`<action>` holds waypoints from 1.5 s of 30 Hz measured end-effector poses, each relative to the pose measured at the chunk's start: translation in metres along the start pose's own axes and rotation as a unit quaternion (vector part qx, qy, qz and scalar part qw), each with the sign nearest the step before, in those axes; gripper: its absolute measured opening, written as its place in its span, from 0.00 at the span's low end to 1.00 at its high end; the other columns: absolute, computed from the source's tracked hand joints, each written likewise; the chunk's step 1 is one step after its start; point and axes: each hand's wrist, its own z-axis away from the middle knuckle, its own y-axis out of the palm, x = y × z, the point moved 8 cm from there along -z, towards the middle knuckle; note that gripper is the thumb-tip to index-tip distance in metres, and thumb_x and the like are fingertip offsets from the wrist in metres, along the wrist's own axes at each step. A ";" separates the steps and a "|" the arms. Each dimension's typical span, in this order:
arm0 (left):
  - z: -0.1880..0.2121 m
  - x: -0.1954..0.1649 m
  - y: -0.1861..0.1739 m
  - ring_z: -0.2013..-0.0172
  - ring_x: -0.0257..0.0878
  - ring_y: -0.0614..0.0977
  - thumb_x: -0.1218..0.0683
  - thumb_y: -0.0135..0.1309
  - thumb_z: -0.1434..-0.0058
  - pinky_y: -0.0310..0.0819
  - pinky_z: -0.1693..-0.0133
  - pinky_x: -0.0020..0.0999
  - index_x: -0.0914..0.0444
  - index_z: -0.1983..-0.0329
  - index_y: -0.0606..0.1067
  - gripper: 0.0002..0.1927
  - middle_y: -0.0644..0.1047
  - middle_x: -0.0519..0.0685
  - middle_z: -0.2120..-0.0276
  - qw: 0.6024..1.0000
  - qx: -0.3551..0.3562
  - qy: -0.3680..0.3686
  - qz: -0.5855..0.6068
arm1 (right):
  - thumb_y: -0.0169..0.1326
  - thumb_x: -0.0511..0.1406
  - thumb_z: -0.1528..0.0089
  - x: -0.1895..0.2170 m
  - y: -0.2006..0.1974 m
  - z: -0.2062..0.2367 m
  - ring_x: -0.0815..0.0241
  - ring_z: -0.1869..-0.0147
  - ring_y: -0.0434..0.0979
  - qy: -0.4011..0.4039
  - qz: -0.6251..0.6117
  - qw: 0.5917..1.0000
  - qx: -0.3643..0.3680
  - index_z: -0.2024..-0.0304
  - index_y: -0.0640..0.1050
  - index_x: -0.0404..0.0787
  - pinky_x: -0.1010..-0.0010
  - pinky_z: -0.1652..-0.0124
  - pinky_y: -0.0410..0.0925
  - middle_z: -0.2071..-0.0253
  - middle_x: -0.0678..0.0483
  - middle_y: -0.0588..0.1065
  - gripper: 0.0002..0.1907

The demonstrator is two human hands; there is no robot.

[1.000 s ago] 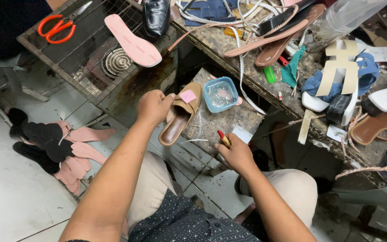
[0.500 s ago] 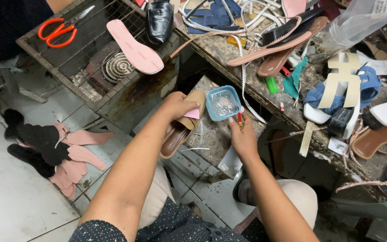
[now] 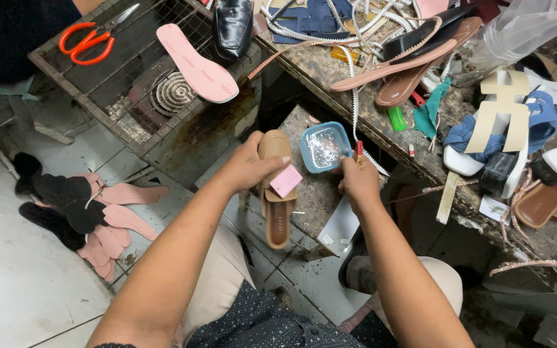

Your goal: The person holds a tan slide-sandal upper on their lap and brushes glue onto its edges and inner surface, repeatedly dipping the brush into a small glue container on the workbench. They rotate the upper to coat different sides and continue brushing until the end of the clip.

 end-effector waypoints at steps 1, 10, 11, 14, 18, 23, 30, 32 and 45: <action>0.010 -0.001 0.000 0.49 0.41 0.82 0.42 0.67 0.50 0.76 0.48 0.37 0.65 0.41 0.68 0.39 0.80 0.56 0.49 0.999 0.002 0.017 0.037 | 0.50 0.36 0.37 0.000 -0.001 -0.001 0.66 0.84 0.65 -0.005 0.000 1.000 0.002 0.58 0.76 0.37 0.71 0.83 0.58 0.73 0.53 0.76 0.09; 0.174 -0.027 -0.028 0.55 0.37 0.79 0.53 0.68 0.47 0.73 0.51 0.32 0.62 0.51 0.75 0.22 0.78 0.47 0.59 0.987 0.000 0.106 0.117 | 0.47 0.33 0.40 -0.011 -0.020 -0.001 0.63 0.82 0.70 0.005 0.048 0.999 -0.014 0.64 0.79 0.34 0.69 0.82 0.65 0.74 0.47 0.79 0.10; 0.192 -0.036 -0.038 0.55 0.38 0.78 0.55 0.68 0.47 0.71 0.50 0.32 0.61 0.53 0.76 0.19 0.76 0.46 0.59 0.983 -0.036 0.162 0.083 | 0.48 0.33 0.40 -0.013 -0.024 -0.001 0.63 0.82 0.71 0.012 0.059 0.998 -0.021 0.65 0.79 0.33 0.69 0.81 0.65 0.74 0.47 0.79 0.10; 0.228 -0.028 -0.052 0.54 0.39 0.77 0.55 0.69 0.52 0.76 0.52 0.34 0.59 0.58 0.77 0.19 0.75 0.44 0.59 0.988 -0.095 0.123 0.012 | 0.49 0.32 0.41 -0.020 -0.031 0.003 0.62 0.81 0.73 0.021 0.076 0.997 -0.016 0.69 0.78 0.32 0.68 0.81 0.67 0.76 0.47 0.78 0.09; 0.250 -0.003 -0.042 0.45 0.50 0.73 0.56 0.69 0.61 0.66 0.43 0.44 0.56 0.61 0.79 0.21 0.73 0.48 0.52 0.969 -0.084 0.133 -0.189 | 0.51 0.32 0.41 -0.037 -0.037 0.017 0.60 0.82 0.72 0.032 0.042 0.998 0.021 0.72 0.77 0.28 0.66 0.80 0.66 0.77 0.45 0.76 0.11; 0.266 0.040 -0.008 0.30 0.72 0.49 0.50 0.75 0.63 0.43 0.35 0.64 0.57 0.61 0.79 0.25 0.60 0.58 0.34 0.969 -0.026 0.166 -0.180 | 0.51 0.34 0.40 -0.044 -0.043 0.029 0.60 0.81 0.74 0.046 0.085 0.995 0.018 0.72 0.79 0.26 0.67 0.79 0.68 0.77 0.44 0.77 0.14; 0.284 0.101 -0.018 0.28 0.58 0.57 0.55 0.55 0.42 0.48 0.30 0.54 0.62 0.43 0.72 0.22 0.60 0.60 0.28 0.993 -0.100 0.055 0.040 | 0.49 0.42 0.32 -0.031 -0.057 0.063 0.64 0.79 0.72 -0.008 0.063 0.996 -0.058 0.55 0.77 0.33 0.70 0.80 0.60 0.71 0.50 0.78 0.17; 0.292 0.106 -0.028 0.27 0.54 0.59 0.55 0.54 0.41 0.53 0.31 0.51 0.63 0.40 0.68 0.25 0.57 0.62 0.26 0.969 -0.237 0.061 -0.030 | 0.51 0.40 0.32 -0.030 -0.045 0.083 0.67 0.77 0.72 -0.080 0.086 0.993 -0.021 0.54 0.78 0.34 0.73 0.76 0.65 0.71 0.53 0.77 0.15; 0.244 0.116 0.019 0.70 0.31 0.78 0.52 0.56 0.36 0.73 0.69 0.26 0.68 0.57 0.73 0.13 0.79 0.46 0.68 0.916 -0.232 -0.069 0.319 | 0.55 0.47 0.37 -0.069 0.081 0.183 0.71 0.65 0.78 0.077 0.209 0.881 0.417 0.39 0.76 0.40 0.76 0.75 0.66 0.67 0.59 0.80 0.28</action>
